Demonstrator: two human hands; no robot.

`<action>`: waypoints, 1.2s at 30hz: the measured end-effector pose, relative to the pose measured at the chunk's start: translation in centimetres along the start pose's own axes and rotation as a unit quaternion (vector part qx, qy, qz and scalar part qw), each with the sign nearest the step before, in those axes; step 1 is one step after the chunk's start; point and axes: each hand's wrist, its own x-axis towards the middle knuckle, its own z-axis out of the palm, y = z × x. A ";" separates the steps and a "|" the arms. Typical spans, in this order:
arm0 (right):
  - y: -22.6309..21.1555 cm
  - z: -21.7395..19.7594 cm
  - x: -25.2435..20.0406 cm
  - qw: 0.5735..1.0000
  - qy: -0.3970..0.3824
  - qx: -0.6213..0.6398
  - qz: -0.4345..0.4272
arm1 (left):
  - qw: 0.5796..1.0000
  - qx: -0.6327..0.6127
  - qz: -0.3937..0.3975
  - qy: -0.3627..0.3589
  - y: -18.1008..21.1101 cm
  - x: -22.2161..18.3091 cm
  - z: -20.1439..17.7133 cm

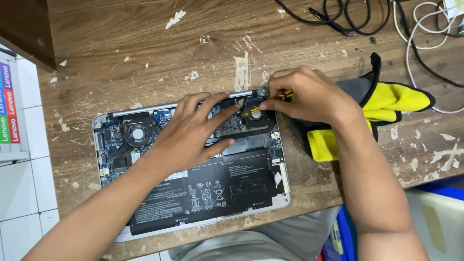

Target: Disassembling a laptop by removing internal screws and components using a screwdriver and a cloth.

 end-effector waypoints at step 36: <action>-0.2 -1.1 -1.0 0.997 -0.041 0.045 -0.056 | 0.993 -0.119 -0.018 0.004 -0.6 -0.2 -0.2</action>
